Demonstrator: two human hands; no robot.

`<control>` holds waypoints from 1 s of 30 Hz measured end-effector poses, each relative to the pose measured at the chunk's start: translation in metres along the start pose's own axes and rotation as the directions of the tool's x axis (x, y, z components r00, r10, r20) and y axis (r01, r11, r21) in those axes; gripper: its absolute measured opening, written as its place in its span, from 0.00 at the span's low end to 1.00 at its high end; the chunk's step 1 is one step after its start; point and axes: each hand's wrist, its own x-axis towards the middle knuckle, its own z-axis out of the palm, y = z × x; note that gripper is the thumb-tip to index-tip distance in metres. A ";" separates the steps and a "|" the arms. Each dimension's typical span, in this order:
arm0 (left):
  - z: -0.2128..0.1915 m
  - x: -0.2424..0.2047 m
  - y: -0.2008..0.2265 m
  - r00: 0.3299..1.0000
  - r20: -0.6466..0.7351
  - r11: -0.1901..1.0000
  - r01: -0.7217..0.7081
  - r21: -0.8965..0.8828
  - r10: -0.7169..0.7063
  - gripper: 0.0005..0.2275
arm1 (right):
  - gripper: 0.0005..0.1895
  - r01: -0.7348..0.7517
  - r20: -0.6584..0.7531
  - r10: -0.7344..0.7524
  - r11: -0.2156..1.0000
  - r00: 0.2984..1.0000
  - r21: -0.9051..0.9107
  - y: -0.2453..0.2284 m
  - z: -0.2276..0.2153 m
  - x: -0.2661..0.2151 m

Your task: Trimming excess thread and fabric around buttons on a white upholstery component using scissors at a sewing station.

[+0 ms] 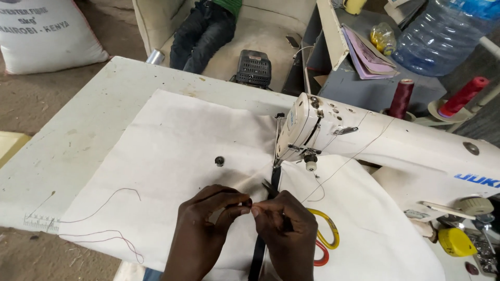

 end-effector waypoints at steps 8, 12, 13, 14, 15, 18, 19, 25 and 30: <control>-0.004 -0.001 0.020 0.975 -0.140 0.915 0.105 -0.390 -0.172 0.03 | 0.09 -0.299 0.271 0.170 0.769 0.947 0.565 0.018 0.000 -0.005; -0.005 -0.006 0.027 0.994 -0.111 0.912 -0.033 -0.409 -0.013 0.04 | 0.12 -0.434 0.381 0.215 0.545 0.899 0.717 0.028 0.005 -0.007; -0.003 -0.007 0.028 0.996 -0.085 0.919 -0.032 -0.392 -0.002 0.05 | 0.08 -0.439 0.355 0.262 0.620 0.897 0.650 0.028 0.004 -0.005; -0.003 -0.009 0.029 0.998 -0.058 0.926 -0.030 -0.375 0.009 0.06 | 0.07 -0.444 0.325 0.307 0.687 0.895 0.575 0.027 0.003 -0.002; -0.004 -0.007 0.029 0.998 -0.057 0.927 -0.033 -0.373 0.012 0.06 | 0.07 -0.442 0.324 0.305 0.686 0.896 0.578 0.030 0.002 -0.002; -0.008 -0.005 0.026 0.984 -0.002 0.955 -0.173 -0.243 0.178 0.03 | 0.07 -0.326 0.136 0.297 0.845 0.945 0.425 0.034 0.001 -0.002; -0.009 -0.005 0.023 0.985 0.019 0.967 -0.163 -0.198 0.170 0.03 | 0.04 -0.269 0.084 0.257 0.892 0.963 0.363 0.033 0.001 -0.003; -0.010 -0.004 0.008 0.986 0.061 0.985 -0.147 -0.091 0.153 0.05 | 0.03 -0.166 -0.010 0.165 0.986 0.986 -0.022 0.003 0.005 -0.002; -0.010 -0.003 0.001 0.974 0.152 0.986 -0.164 -0.026 0.165 0.05 | 0.07 -0.017 0.049 0.026 0.983 0.998 -0.182 -0.001 0.002 0.000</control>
